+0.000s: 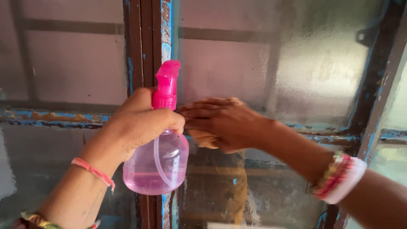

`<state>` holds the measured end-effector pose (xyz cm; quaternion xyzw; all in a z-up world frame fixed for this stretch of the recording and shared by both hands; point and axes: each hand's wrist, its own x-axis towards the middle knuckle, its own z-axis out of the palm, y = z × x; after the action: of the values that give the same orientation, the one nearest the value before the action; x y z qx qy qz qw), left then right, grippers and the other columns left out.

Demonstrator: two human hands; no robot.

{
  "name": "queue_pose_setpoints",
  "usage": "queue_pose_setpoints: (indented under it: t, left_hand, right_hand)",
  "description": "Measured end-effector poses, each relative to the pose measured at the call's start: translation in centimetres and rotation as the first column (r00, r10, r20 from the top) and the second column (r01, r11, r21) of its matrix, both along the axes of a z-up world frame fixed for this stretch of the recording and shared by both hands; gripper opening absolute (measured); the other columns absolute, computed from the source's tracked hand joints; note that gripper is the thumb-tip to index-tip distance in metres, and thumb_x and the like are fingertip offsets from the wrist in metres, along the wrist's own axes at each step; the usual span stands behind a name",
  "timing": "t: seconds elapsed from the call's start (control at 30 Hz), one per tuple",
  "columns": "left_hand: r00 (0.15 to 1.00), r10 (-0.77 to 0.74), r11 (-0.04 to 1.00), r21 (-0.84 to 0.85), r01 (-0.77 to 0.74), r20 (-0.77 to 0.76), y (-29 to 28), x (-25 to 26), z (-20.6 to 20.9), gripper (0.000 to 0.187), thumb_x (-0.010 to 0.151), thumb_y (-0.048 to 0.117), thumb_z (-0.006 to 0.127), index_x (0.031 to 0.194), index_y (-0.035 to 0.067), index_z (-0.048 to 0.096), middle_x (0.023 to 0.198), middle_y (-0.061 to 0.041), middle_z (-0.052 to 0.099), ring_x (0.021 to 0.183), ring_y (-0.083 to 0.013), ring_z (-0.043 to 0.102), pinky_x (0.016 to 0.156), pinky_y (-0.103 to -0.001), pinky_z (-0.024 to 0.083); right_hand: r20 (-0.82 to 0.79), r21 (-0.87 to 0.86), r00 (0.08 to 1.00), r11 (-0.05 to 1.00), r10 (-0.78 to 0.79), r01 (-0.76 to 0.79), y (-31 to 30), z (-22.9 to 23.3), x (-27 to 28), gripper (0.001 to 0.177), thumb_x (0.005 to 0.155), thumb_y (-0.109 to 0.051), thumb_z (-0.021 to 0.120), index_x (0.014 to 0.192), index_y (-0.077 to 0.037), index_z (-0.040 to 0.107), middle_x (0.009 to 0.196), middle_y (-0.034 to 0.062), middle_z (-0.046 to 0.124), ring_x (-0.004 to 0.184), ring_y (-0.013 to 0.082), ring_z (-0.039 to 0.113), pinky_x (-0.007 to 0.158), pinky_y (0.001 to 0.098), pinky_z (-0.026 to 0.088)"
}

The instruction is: The person sprays a pink liquid onto a glass window pane and wipes the surface with a brown cloth.

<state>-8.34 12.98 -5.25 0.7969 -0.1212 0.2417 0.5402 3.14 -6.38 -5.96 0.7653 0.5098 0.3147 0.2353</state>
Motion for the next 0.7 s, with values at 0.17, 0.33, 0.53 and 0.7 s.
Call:
queue_pose_setpoints:
  t: [0.17, 0.33, 0.53, 0.7]
  left_hand:
    - [0.999, 0.032, 0.996, 0.082, -0.032, 0.007, -0.5, -0.2, 0.5, 0.016, 0.055, 0.005, 0.071, 0.056, 0.001, 0.055, 0.055, -0.005, 0.054, 0.052, -0.0169, 0.052, 0.050, -0.036, 0.041]
    - [0.998, 0.054, 0.996, 0.078, -0.051, -0.030, -1.1, -0.6, 0.8, 0.022, 0.057, 0.007, 0.073, 0.056, 0.002, 0.052, 0.055, -0.004, 0.052, 0.053, -0.0165, 0.051, 0.050, -0.037, 0.040]
    - [0.998, 0.028, 0.999, 0.041, -0.026, -0.057, -1.2, -0.8, 0.3, 0.019, 0.059, 0.005, 0.071, 0.058, -0.001, 0.053, 0.056, -0.006, 0.050, 0.053, -0.0183, 0.050, 0.050, -0.038, 0.039]
    - [0.998, 0.022, 1.000, 0.018, -0.021, -0.064, -2.2, -1.0, 0.3, 0.013, 0.059, 0.004, 0.072, 0.064, -0.003, 0.062, 0.057, -0.006, 0.059, 0.055, -0.0173, 0.057, 0.054, -0.037, 0.046]
  right_hand:
    - [-0.011, -0.013, 1.000, 1.000, -0.027, 0.027, -6.1, 1.2, -1.2, 0.091, 0.069, -0.023, 0.082, 0.151, -0.027, 0.043, 0.163, -0.0045, 0.038, 0.150, 0.0162, 0.031, 0.122, 0.0418, 0.018]
    - [-0.041, 0.028, 0.999, 0.999, 0.033, -0.032, -4.2, 1.0, -0.4, 0.094, 0.069, -0.030, 0.082, 0.154, -0.028, 0.043, 0.161, -0.0028, 0.039, 0.148, 0.0205, 0.032, 0.119, 0.0417, 0.018]
    - [0.035, 0.060, 0.984, 0.982, 0.175, -0.177, 2.5, -0.1, 1.1, 0.046, 0.089, -0.032, 0.075, 0.131, -0.016, 0.064, 0.152, 0.0080, 0.050, 0.146, 0.0270, 0.042, 0.128, 0.0429, 0.025]
    - [-0.047, 0.108, 0.989, 0.985, 0.142, -0.137, 0.8, -0.2, 0.6, 0.065, 0.070, -0.027, 0.080, 0.132, -0.019, 0.063, 0.146, 0.0037, 0.054, 0.141, 0.0259, 0.043, 0.125, 0.0495, 0.021]
